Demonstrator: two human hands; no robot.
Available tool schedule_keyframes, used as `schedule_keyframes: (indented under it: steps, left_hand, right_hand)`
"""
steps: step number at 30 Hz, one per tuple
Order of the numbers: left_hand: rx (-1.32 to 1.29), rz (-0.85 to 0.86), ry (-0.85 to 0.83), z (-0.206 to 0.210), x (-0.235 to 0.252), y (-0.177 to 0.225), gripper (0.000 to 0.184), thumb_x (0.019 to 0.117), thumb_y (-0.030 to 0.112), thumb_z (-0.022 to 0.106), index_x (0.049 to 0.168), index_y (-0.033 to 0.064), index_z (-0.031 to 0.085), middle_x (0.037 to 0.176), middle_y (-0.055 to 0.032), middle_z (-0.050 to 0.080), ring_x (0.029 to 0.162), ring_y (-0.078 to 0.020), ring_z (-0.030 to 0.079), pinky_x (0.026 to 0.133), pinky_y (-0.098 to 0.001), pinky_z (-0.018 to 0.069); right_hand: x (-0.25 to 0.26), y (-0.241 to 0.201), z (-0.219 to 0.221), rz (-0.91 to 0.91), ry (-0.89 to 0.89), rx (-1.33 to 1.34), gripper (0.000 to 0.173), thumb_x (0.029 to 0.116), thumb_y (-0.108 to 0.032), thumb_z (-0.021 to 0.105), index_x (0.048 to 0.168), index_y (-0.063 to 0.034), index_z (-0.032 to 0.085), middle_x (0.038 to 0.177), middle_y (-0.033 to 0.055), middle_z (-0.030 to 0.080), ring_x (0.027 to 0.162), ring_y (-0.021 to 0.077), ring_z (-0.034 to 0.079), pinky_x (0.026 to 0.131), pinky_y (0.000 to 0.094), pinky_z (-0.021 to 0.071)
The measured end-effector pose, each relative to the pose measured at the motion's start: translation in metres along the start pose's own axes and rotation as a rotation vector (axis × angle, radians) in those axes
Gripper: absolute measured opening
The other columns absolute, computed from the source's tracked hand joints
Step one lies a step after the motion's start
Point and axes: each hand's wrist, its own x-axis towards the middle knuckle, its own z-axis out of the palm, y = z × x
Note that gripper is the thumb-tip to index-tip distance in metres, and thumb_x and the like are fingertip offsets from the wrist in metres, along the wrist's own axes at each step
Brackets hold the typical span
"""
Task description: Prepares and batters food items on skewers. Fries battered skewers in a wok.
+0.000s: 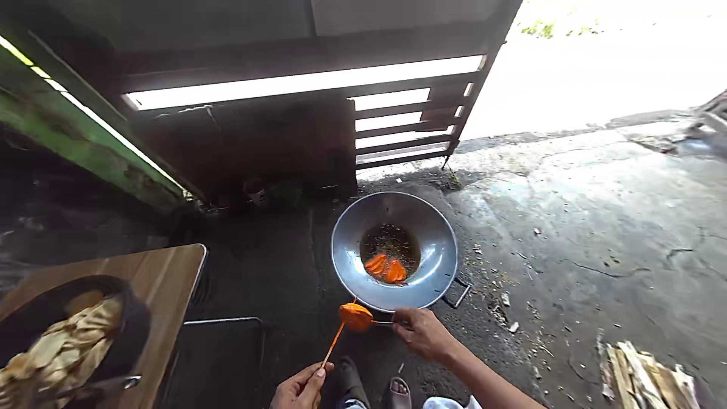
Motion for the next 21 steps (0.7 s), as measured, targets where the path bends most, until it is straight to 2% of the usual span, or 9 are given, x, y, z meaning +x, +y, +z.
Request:
schedule_keyframes:
  steps: [3,7,12,16,21]
  left_hand:
    - [0.089,-0.041,-0.09,0.04,0.049,0.024,0.027,0.1061,0.021,0.054,0.117,0.0087,0.076,0.063,0.0063,0.056,0.05,-0.0046,0.045,0.051,-0.0248,0.0401]
    - [0.156,-0.062,-0.164,0.085,0.108,0.047,0.025,0.1057,0.023,0.056,0.114,0.0126,0.077,0.065,0.0051,0.059,0.052,-0.0065,0.048,0.055,-0.0276,0.0437]
    - [0.172,-0.117,-0.197,0.137,0.157,0.066,0.026,0.1061,0.025,0.055,0.114,0.0145,0.078,0.065,0.0043,0.06,0.053,-0.0079,0.05,0.055,-0.0283,0.0446]
    - [0.142,-0.184,-0.174,0.174,0.191,0.073,0.027,0.107,0.023,0.053,0.112,0.0125,0.077,0.064,0.0035,0.058,0.051,-0.0079,0.048,0.052,-0.0271,0.0426]
    - [0.271,-0.291,-0.111,0.215,0.239,0.075,0.029,0.1069,0.03,0.053,0.115,0.0167,0.077,0.068,0.0024,0.063,0.057,-0.0104,0.054,0.061,-0.0328,0.0473]
  right_hand:
    - [0.001,0.048,-0.024,0.099,0.033,0.046,0.035,0.1044,-0.037,0.052,0.121,-0.0134,0.072,0.11,0.012,0.075,0.108,0.0296,0.07,0.099,0.0578,0.0495]
    - [0.011,0.094,-0.052,0.188,0.072,0.07,0.034,0.1044,-0.036,0.053,0.119,-0.0134,0.072,0.105,0.0109,0.075,0.101,0.0275,0.071,0.096,0.0543,0.0512]
    - [0.032,0.142,-0.093,0.246,0.054,0.09,0.031,0.1037,-0.035,0.054,0.118,-0.0145,0.073,0.101,0.0094,0.074,0.094,0.0238,0.07,0.09,0.0483,0.0537]
    - [0.061,0.177,-0.121,0.261,-0.046,0.058,0.032,0.1036,-0.035,0.053,0.118,-0.0144,0.073,0.103,0.0106,0.074,0.096,0.0266,0.07,0.092,0.0513,0.0525]
    - [0.108,0.215,-0.15,0.297,-0.182,-0.056,0.032,0.103,-0.034,0.053,0.119,-0.0159,0.074,0.11,0.012,0.075,0.106,0.0296,0.07,0.095,0.055,0.0525]
